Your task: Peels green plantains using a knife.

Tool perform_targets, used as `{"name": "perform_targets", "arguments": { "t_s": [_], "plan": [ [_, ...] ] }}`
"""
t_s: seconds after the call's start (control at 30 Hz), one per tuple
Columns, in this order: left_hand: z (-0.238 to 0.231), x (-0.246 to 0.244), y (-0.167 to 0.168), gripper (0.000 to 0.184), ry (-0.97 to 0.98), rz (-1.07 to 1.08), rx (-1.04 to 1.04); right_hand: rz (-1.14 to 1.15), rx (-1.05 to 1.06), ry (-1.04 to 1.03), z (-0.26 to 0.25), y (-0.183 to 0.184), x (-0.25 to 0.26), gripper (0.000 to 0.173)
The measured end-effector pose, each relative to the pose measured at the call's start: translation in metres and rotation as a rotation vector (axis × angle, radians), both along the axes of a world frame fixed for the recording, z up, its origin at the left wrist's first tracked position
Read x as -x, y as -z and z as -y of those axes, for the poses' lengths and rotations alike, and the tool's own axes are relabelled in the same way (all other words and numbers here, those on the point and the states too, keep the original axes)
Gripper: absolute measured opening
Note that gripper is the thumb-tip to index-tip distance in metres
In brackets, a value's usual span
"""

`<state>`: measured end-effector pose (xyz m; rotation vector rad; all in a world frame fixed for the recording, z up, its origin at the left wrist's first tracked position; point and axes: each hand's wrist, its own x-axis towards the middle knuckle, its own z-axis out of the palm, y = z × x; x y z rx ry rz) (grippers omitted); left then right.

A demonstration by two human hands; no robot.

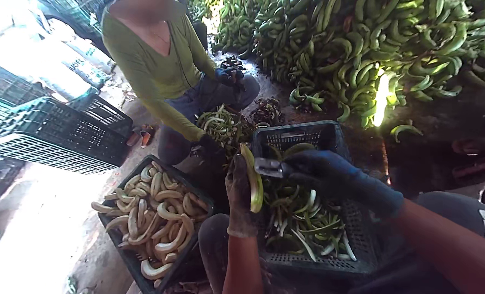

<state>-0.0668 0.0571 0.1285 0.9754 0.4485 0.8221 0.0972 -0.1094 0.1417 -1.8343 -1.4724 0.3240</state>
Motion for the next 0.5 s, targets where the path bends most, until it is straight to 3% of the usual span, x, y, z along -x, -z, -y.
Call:
{"name": "perform_targets", "arguments": {
  "t_s": [0.13, 0.23, 0.3, 0.4, 0.5],
  "plan": [
    [0.004, -0.004, -0.005, 0.037, -0.239, -0.048, -0.147, -0.037, -0.063, -0.270, 0.004, 0.004, 0.009, 0.052],
    [0.007, -0.007, -0.001, 0.037, -0.313, -0.048, -0.182, -0.076, -0.074, -0.309, 0.000, 0.005, 0.012, 0.047],
    [0.014, -0.008, 0.003, 0.037, -0.224, -0.013, -0.160, 0.004, -0.041, -0.168, -0.008, 0.007, 0.015, 0.037],
    [0.023, -0.013, -0.001, 0.035, 0.004, -0.095, -0.031, 0.230, -0.154, 0.202, -0.021, 0.019, 0.002, 0.047],
    [0.020, -0.011, -0.001, 0.037, 0.200, -0.155, 0.078, 0.088, -0.167, 0.495, -0.023, 0.011, -0.022, 0.044]
  ]
}}
